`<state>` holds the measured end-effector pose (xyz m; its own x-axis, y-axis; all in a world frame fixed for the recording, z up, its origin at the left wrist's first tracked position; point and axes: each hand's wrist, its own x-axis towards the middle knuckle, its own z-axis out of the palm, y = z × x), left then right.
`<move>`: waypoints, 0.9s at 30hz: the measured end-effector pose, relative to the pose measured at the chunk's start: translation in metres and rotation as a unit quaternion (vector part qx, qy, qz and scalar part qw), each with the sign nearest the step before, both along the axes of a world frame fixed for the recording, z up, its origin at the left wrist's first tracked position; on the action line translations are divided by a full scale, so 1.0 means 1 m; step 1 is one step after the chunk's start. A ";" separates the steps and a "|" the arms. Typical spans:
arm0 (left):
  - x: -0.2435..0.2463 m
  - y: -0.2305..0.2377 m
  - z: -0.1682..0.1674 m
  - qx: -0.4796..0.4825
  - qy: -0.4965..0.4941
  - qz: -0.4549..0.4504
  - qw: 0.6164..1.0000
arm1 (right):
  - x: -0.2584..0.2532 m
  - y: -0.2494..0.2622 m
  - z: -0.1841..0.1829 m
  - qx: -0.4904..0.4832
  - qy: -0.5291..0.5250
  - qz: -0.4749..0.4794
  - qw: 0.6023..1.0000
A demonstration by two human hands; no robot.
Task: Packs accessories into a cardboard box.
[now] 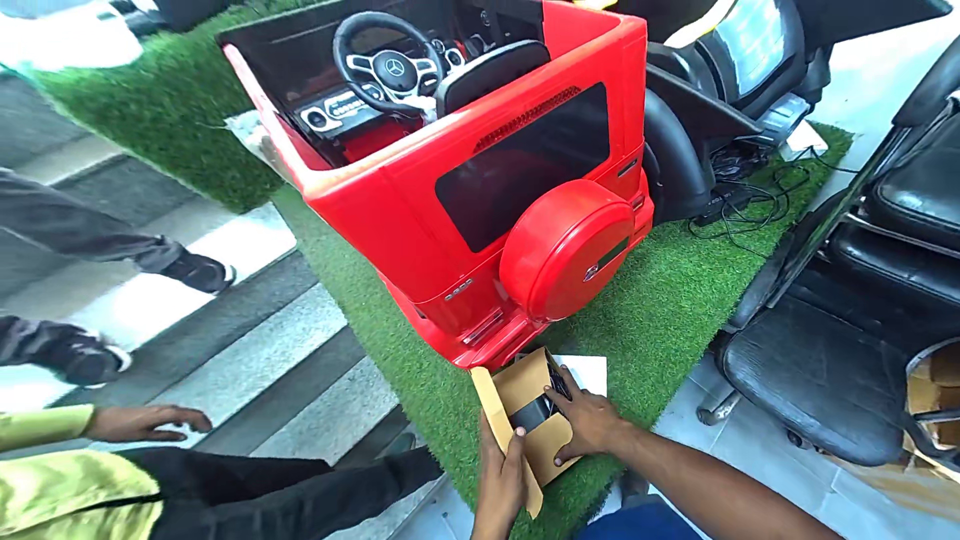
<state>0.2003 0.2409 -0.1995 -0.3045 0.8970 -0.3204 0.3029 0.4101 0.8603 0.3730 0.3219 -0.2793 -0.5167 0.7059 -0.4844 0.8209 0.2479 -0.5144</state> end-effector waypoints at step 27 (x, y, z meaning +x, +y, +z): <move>0.057 0.002 -0.082 -0.155 0.459 -0.139 0.864 | 0.038 -0.052 -0.027 -0.157 0.354 -0.114 0.915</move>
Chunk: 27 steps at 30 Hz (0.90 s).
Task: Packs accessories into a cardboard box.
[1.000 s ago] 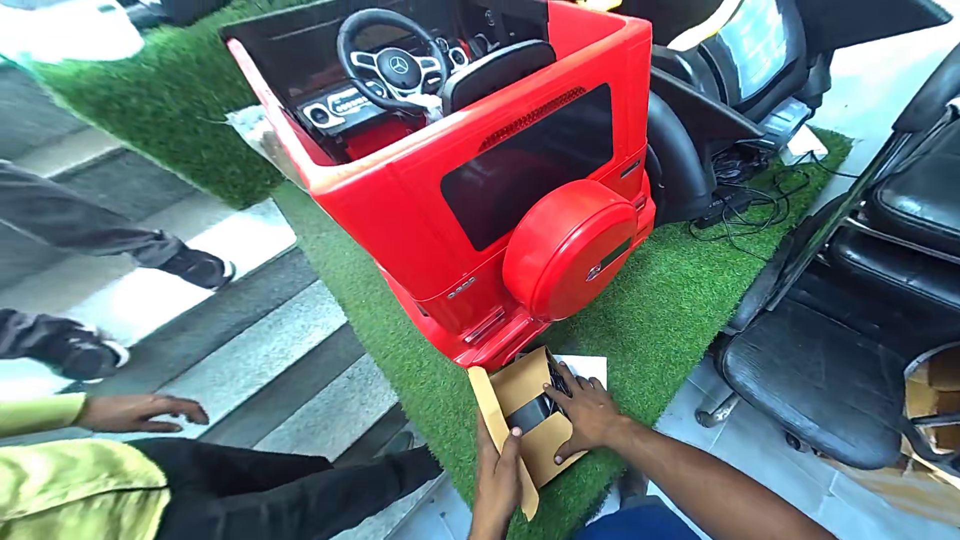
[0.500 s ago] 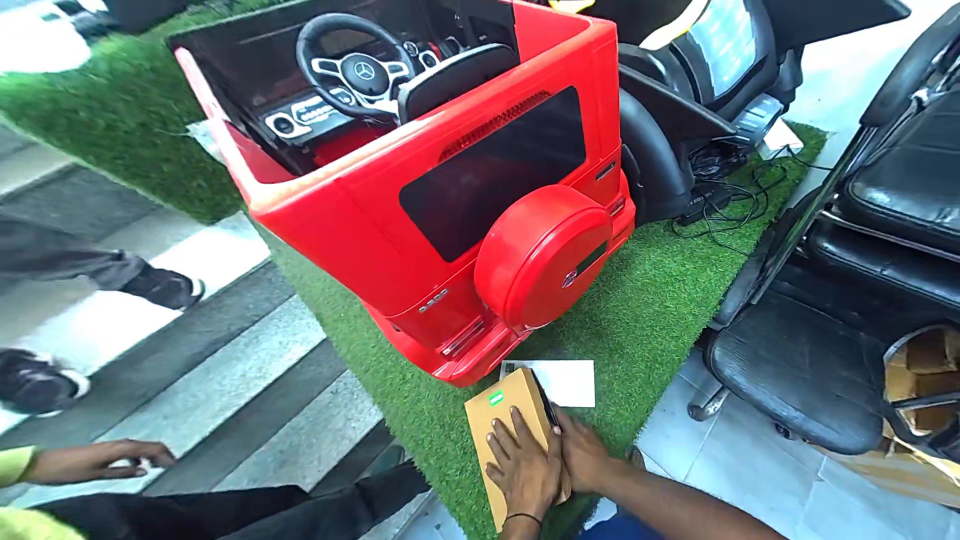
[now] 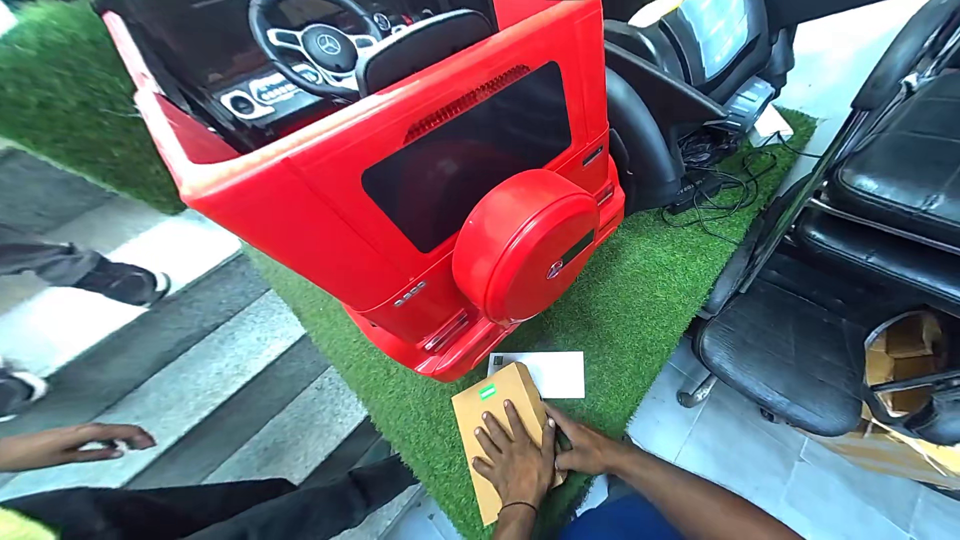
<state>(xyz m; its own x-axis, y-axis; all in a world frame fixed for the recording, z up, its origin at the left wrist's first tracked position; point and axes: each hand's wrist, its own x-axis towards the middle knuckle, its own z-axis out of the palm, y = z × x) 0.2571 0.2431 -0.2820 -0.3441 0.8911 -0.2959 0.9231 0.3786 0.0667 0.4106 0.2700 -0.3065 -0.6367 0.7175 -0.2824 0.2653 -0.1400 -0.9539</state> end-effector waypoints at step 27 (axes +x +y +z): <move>0.002 0.016 -0.003 0.071 0.058 0.001 0.996 | -0.035 0.076 -0.003 0.035 -0.184 -0.131 0.973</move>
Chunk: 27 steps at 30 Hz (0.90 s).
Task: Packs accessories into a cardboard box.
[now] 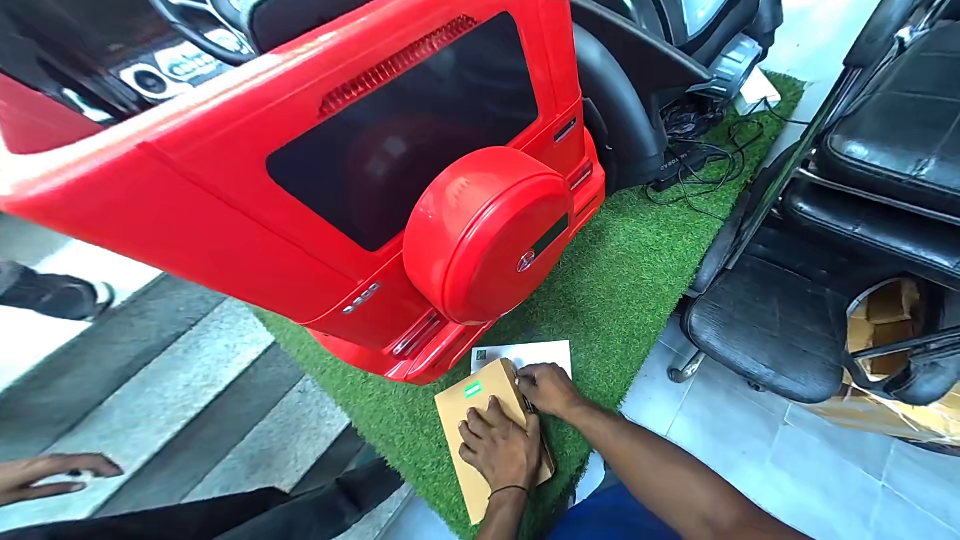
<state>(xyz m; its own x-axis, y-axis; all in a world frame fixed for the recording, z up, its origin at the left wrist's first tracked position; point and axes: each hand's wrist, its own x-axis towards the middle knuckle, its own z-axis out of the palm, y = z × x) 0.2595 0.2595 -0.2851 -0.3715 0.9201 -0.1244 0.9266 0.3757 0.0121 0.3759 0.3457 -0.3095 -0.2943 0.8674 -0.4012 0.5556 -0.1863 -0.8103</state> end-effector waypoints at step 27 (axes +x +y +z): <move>0.022 0.027 0.005 -0.013 -0.035 -0.023 0.999 | -0.004 -0.045 0.018 -0.012 0.099 -0.168 0.981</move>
